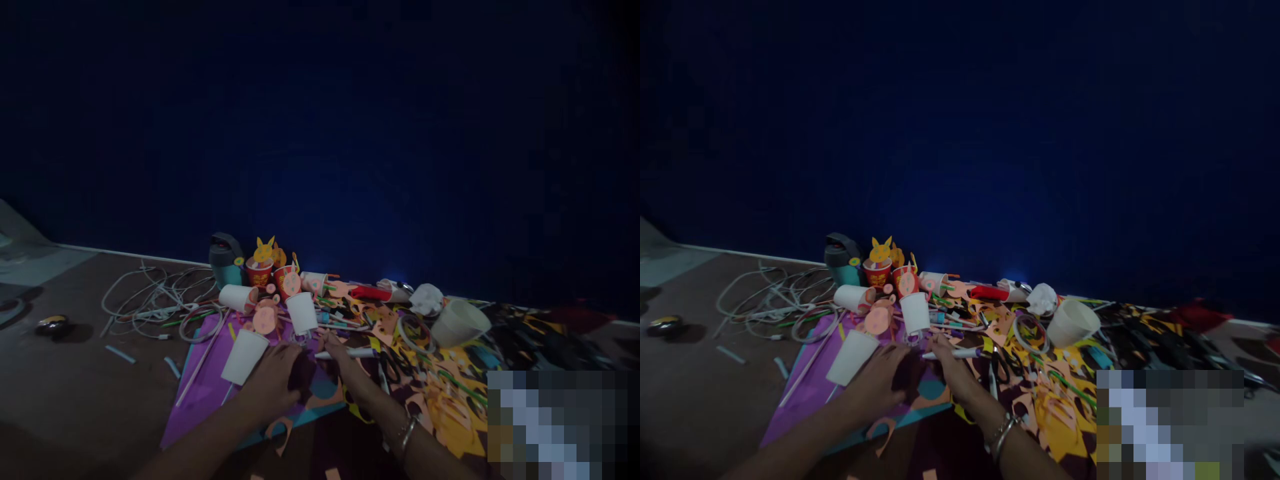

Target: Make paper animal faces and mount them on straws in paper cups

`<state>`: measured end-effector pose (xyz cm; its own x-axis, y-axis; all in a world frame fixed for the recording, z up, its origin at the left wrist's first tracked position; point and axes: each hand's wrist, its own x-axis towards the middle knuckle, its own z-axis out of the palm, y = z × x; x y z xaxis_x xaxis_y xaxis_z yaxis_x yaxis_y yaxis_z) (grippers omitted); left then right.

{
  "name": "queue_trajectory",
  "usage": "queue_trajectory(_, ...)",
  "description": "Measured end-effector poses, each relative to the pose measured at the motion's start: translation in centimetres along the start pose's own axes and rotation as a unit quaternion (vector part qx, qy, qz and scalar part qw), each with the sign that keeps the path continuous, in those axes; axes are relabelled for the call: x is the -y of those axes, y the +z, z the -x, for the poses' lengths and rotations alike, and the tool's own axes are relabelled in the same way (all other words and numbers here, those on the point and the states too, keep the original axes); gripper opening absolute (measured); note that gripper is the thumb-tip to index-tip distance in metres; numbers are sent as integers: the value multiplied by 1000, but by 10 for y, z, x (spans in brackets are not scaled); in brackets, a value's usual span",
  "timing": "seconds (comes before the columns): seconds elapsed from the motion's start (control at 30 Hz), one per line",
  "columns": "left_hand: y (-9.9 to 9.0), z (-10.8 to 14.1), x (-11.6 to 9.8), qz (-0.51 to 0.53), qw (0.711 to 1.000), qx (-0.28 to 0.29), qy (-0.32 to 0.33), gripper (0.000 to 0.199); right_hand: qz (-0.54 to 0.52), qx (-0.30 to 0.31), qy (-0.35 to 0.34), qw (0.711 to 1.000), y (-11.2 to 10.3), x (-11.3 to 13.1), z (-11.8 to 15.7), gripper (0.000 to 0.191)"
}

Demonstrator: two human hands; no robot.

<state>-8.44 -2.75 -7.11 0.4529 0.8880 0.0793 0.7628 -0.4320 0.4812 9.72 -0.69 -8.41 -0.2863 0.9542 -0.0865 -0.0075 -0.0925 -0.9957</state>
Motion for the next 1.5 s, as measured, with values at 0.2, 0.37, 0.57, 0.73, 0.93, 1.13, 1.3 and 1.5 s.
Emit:
queue_trajectory(0.2,-9,-2,-7,-4,999,7,-33,37,-26,16,-5,1000,3,-1,5,13)
queue_trajectory(0.37,-6,-4,-6,3,1000,-3,-26,38,63,-33,-16,997,8,2,7,14)
queue_trajectory(0.57,-7,-3,-6,22,999,3,-25,36,130,-62,-14,990,8,4,7,13)
queue_trajectory(0.73,-11,-4,-7,26,999,15,-31,39,118,-62,11,991,8,0,8,13)
queue_trajectory(0.93,-8,-6,-3,21,998,33,-41,44,106,-44,23,993,8,0,8,17)
queue_trajectory(1.13,-6,-6,-2,25,999,26,-33,44,107,-36,30,993,8,0,8,13)
queue_trajectory(1.3,-5,-6,-1,26,999,29,-29,46,96,-29,29,995,9,2,9,11)
queue_trajectory(1.5,-5,-5,1,28,999,22,-23,46,123,-45,10,991,8,1,8,14)
